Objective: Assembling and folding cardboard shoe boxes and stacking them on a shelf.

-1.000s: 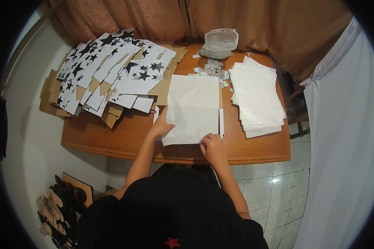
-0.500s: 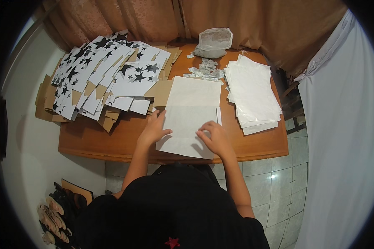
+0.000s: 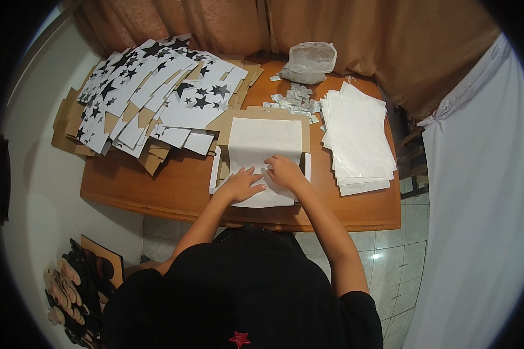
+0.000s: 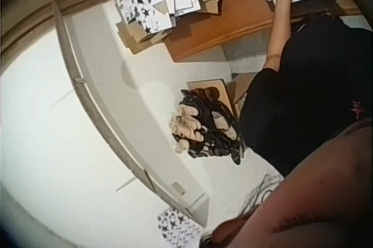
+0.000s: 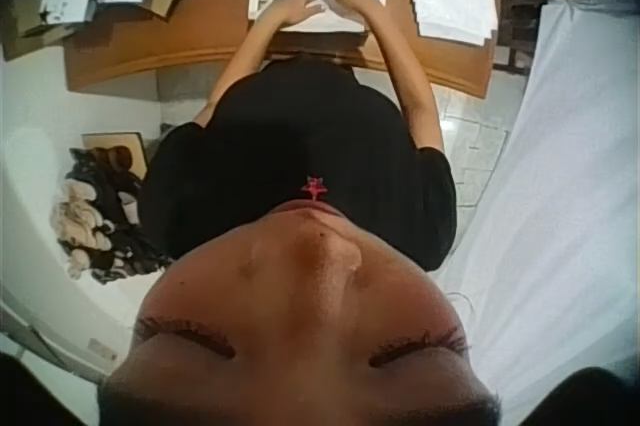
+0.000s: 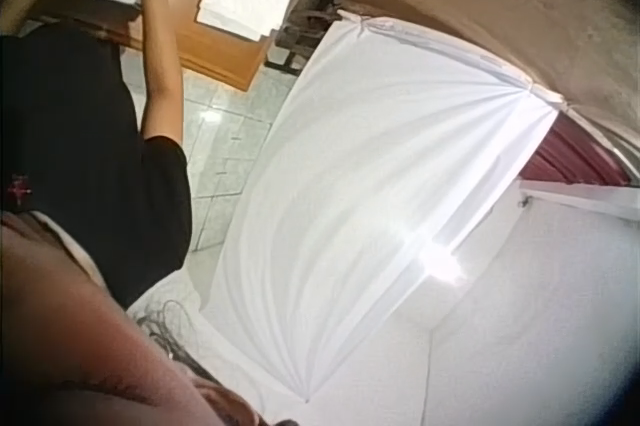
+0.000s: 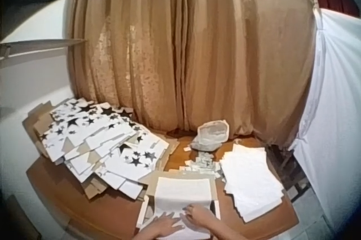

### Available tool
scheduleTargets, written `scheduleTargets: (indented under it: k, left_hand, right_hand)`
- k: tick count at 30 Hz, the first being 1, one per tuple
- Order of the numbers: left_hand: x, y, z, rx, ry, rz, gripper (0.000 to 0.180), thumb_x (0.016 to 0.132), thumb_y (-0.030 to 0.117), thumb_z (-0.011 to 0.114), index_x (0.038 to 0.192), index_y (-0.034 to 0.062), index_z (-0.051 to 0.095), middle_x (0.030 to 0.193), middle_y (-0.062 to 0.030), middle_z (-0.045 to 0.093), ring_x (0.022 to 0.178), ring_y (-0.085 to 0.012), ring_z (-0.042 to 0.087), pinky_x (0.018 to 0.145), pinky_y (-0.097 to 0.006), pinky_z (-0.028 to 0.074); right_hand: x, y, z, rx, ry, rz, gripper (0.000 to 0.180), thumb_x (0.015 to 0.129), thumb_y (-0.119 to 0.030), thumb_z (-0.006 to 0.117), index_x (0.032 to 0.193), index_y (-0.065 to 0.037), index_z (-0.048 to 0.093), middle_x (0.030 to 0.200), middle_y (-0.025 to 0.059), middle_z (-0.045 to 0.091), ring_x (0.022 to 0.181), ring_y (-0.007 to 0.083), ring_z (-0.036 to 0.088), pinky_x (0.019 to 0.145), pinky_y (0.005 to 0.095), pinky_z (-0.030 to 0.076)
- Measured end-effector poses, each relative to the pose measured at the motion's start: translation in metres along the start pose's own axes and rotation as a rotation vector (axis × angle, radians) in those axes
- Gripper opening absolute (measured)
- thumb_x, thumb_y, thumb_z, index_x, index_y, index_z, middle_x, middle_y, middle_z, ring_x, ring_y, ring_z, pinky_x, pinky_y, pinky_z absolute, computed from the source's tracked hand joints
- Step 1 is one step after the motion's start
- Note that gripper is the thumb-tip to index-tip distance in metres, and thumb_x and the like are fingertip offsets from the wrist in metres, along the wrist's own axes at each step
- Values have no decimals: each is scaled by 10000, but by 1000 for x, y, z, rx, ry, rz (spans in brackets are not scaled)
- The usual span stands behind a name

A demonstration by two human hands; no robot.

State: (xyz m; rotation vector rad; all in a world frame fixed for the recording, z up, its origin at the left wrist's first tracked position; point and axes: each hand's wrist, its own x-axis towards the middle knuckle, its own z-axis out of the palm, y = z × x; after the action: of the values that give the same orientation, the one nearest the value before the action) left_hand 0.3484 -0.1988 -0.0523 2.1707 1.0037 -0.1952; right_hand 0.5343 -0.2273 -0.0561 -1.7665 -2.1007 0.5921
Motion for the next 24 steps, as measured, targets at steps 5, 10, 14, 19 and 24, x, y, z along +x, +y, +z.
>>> scheduleTargets:
  k: [5,10,14,19,24]
  left_hand:
    - [38,-11,2,45,-111,-30,801,753,716,418,1334,165,415,1438,-209,211,1318,-447,156,1060,-509,194]
    - [63,-14,-2,138,-350,47,984,663,831,361,1342,121,390,1438,-227,184,1334,-395,156,1069,-495,183]
    - [49,2,-10,19,-549,-110,1149,646,870,291,1329,-53,328,1410,-261,227,1343,-336,175,1083,-418,176]
    - [39,-1,-5,-16,-499,-156,1131,668,855,281,1280,-93,353,1362,-269,317,1299,-364,264,1061,-402,225]
    - [37,-4,-16,-68,-388,-128,821,766,738,364,1111,36,615,1204,-237,519,1134,-339,490,968,-398,357]
  right_hand:
    - [10,3,1,-20,10,55,264,796,-146,574,1041,-51,596,1041,144,573,968,320,561,816,406,459]
    - [14,10,0,-16,27,78,275,799,-155,568,1045,-34,590,1054,160,574,962,325,564,816,403,458]
    - [11,12,-7,110,35,76,240,803,-149,559,1000,-22,609,994,162,599,927,321,580,798,395,461]
    - [3,1,-25,202,148,46,194,808,-136,550,953,-33,629,923,143,614,816,300,602,743,374,471]
    - [1,3,-42,314,345,11,206,797,-95,554,991,-49,606,889,108,585,733,248,589,670,346,471]
